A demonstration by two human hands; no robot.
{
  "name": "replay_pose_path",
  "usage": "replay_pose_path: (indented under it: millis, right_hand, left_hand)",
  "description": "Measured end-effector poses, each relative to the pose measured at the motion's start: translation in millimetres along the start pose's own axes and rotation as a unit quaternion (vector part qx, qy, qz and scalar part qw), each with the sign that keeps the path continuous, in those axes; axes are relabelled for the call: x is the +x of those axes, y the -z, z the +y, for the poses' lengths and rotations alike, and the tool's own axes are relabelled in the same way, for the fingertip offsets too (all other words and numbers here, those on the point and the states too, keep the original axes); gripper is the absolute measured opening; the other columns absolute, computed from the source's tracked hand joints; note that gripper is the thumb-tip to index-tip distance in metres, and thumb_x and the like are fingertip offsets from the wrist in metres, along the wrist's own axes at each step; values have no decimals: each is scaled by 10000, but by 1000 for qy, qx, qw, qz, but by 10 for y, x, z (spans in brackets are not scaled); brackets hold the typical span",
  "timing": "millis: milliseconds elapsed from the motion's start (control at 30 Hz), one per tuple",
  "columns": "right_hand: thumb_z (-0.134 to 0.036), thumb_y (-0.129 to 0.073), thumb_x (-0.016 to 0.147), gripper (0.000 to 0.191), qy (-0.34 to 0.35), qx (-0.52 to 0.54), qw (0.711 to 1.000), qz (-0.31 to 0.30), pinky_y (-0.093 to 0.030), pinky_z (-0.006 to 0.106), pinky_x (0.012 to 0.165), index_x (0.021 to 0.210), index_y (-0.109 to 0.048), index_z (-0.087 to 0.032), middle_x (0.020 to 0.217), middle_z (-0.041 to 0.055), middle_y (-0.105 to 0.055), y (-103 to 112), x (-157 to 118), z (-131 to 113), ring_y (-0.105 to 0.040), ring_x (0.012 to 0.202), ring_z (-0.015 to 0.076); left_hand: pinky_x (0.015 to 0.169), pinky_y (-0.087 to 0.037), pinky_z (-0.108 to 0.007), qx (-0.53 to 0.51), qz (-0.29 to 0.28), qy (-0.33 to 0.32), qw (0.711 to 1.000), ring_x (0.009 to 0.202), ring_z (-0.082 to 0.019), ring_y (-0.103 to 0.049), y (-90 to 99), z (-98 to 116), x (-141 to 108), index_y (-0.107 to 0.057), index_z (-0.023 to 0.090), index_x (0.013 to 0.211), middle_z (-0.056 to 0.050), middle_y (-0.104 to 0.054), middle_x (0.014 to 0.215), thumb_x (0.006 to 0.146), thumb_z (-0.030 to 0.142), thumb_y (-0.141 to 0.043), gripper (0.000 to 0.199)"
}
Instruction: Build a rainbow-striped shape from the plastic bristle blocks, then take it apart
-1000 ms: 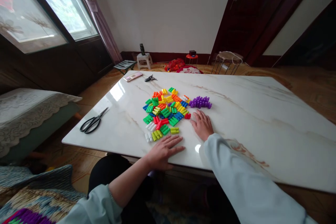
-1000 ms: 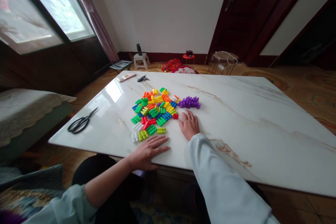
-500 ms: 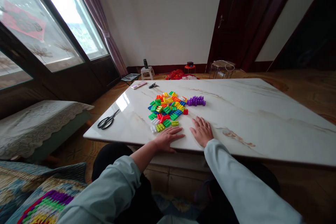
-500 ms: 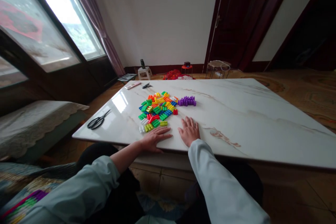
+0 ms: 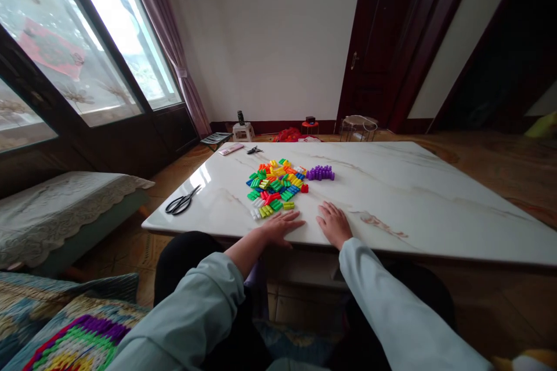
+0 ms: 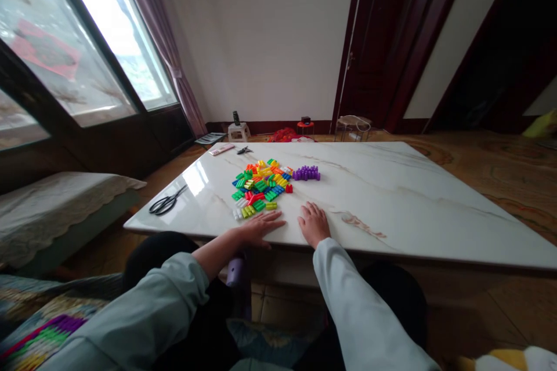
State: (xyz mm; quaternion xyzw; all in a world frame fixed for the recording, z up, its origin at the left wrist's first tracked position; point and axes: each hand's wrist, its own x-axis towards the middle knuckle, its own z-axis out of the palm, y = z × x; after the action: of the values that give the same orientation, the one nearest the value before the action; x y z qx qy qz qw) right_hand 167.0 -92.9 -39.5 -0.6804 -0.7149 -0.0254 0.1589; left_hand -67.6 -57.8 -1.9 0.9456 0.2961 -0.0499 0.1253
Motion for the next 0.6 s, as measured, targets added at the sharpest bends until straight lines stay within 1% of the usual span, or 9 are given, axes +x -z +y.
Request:
replay_pose_path:
  millis: [100,200,300,433,500,600]
  right_hand:
    - [-329,-369,930,448,-1,-2,1000,5,-252,413,1098,1329,-497,-172,1459,85,-413,26,-134,-13,-326,1356,231]
    - [-331,-341,937,455,-16,-22,1000,9,-233,405,1110,1349,-477,-194,1475,63,-393,62,-244,-59,-312,1366,214]
    - [-326,-302,947,464,-35,-55,998,1,-213,393,1122,1374,-446,-216,1490,37,-371,83,-306,-121,-292,1377,194]
    - [-309,-251,955,486,-65,-93,993,-25,-198,402,1131,1416,-380,-227,1519,14,-314,76,-316,-185,-247,1397,174]
    - [-297,-238,952,499,-80,-100,991,-44,-207,427,1127,1432,-349,-220,1531,15,-283,77,-290,-207,-229,1405,176]
    - [-296,-259,938,518,-93,-99,987,-91,-238,464,1108,1444,-328,-210,1546,30,-243,97,-228,-245,-211,1412,205]
  left_hand:
    - [1140,-137,-510,6,6,-8,1000,1431,-332,-116,-65,-38,0,-242,287,1478,-89,-99,1577,677,514,-719,959]
    - [1140,-114,-519,24,14,-8,1000,1439,-316,-77,-139,-27,-5,-171,289,1490,-95,-62,1580,620,432,-773,1068]
    - [1147,-91,-503,40,34,3,999,1443,-291,-67,-192,24,-19,-129,284,1493,-101,-44,1580,556,324,-814,1161]
    - [1147,-97,-495,29,55,13,998,1441,-278,-96,-223,78,-29,-152,317,1482,-83,-73,1580,521,221,-823,1177]
    - [1144,-95,-505,20,60,17,998,1440,-282,-102,-229,90,-24,-168,333,1475,-77,-86,1579,520,205,-823,1165]
    - [1142,-89,-518,14,59,26,998,1440,-287,-95,-238,102,-14,-174,340,1472,-78,-84,1579,523,211,-827,1160]
